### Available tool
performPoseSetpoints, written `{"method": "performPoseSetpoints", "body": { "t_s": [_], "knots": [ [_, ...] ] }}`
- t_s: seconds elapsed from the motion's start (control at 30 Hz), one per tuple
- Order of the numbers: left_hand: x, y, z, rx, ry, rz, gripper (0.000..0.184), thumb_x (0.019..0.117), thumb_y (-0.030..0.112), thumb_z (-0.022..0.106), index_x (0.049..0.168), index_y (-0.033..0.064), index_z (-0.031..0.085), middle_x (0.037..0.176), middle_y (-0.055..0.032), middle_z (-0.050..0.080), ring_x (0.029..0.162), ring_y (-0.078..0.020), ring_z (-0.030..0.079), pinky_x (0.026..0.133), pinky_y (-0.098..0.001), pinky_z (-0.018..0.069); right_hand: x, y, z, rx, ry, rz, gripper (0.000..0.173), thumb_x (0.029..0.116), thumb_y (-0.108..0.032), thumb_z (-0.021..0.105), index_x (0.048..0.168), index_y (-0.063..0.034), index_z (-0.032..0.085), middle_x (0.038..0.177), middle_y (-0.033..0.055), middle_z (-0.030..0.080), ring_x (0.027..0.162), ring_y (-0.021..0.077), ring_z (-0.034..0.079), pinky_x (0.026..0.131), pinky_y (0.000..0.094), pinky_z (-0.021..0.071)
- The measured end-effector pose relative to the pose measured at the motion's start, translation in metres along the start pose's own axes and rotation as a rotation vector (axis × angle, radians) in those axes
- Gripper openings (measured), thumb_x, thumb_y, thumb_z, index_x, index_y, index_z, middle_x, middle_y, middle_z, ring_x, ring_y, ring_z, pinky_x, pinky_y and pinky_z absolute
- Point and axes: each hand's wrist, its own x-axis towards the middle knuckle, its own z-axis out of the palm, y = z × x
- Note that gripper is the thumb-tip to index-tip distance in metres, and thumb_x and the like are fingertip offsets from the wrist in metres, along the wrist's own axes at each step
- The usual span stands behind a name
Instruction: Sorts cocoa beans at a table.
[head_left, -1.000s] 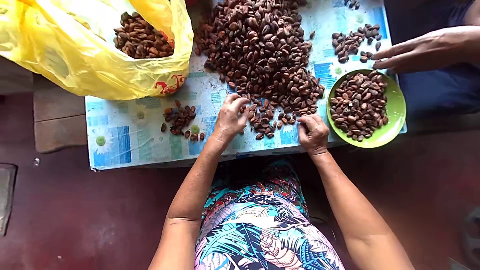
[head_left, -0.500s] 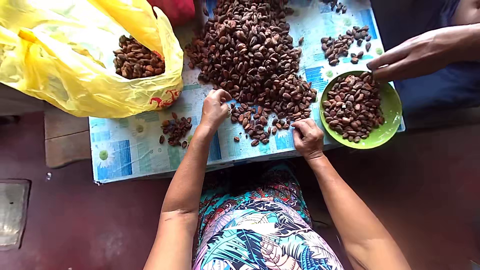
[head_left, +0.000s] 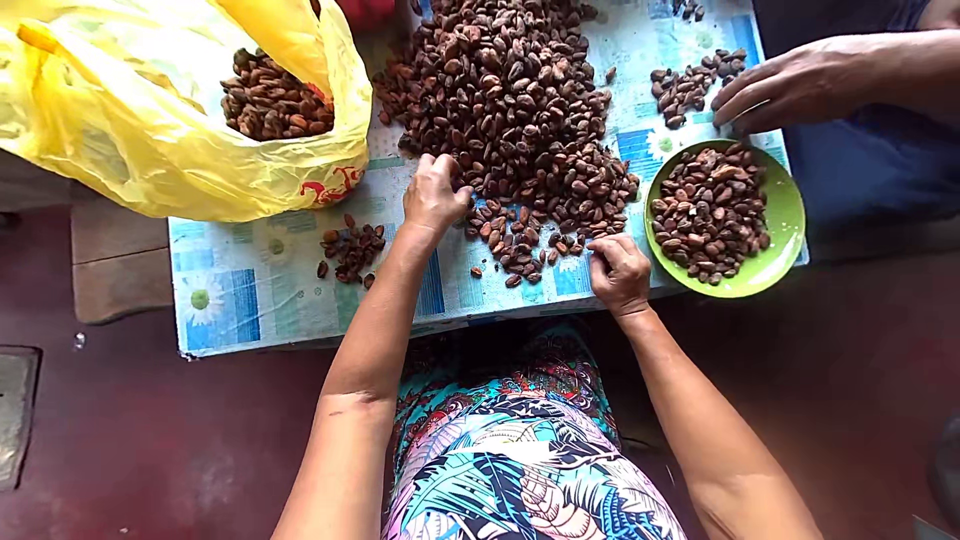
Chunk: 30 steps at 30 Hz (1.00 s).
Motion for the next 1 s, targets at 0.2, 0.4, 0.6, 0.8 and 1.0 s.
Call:
{"method": "performPoseSetpoints", "body": {
  "t_s": [0.2,0.4,0.6,0.8,1.0],
  "knots": [
    [0.002,0.007,-0.008,0.099,-0.130,0.025,0.026,0.0964,0.004,0.059,0.119,-0.0071,0.065,0.126,-0.0306,0.061,0.123,-0.0462,0.059,0.103,-0.0613,0.0464,0.000,0.000,0.000,0.005,0.005,-0.003,0.021,0.0894,-0.001,0.056,0.097,0.0029,0.075,0.099,0.0227,0.073,0.091,0.0358,0.072,0.079,0.0448,0.0578],
    [-0.029,-0.020,-0.029,-0.824,0.027,-0.195,0.023,0.1012,0.004,0.055,0.124,0.0019,0.059,0.093,-0.0038,0.064,0.070,-0.0080,0.060,0.065,-0.0239,0.0535,0.000,-0.001,0.001,0.018,0.012,0.000,0.021,0.0898,-0.002,0.056,0.097,0.0033,0.075,0.100,0.0236,0.073,0.091,0.0370,0.072,0.078,0.0459,0.0577],
    [-0.012,-0.023,-0.024,-1.621,0.124,-0.495,0.028,0.1068,0.020,0.041,0.088,0.0139,0.060,0.065,0.0024,0.059,0.050,-0.0066,0.056,0.048,-0.0188,0.0484,-0.001,-0.002,0.000,0.022,-0.010,0.021,0.020,0.0890,-0.001,0.058,0.098,0.0031,0.075,0.101,0.0231,0.072,0.093,0.0376,0.072,0.079,0.0482,0.0585],
    [0.003,-0.016,-0.023,-0.128,0.131,-0.209,0.040,0.1001,0.029,0.061,0.127,-0.0007,0.064,0.112,-0.0264,0.069,0.106,-0.0431,0.066,0.092,-0.0651,0.0476,0.000,-0.005,-0.002,0.012,-0.015,0.009,0.020,0.0883,-0.001,0.058,0.098,0.0038,0.076,0.099,0.0234,0.072,0.092,0.0377,0.072,0.078,0.0483,0.0583],
    [0.013,0.000,-0.022,0.116,-0.016,-0.289,0.065,0.0988,0.046,0.063,0.141,-0.0019,0.051,0.129,-0.0309,0.063,0.124,-0.0492,0.060,0.098,-0.0700,0.0439,0.000,-0.005,-0.001,0.015,0.004,0.010,0.020,0.0878,-0.001,0.058,0.096,0.0036,0.076,0.098,0.0223,0.073,0.091,0.0358,0.072,0.077,0.0453,0.0587]
  ]
}}
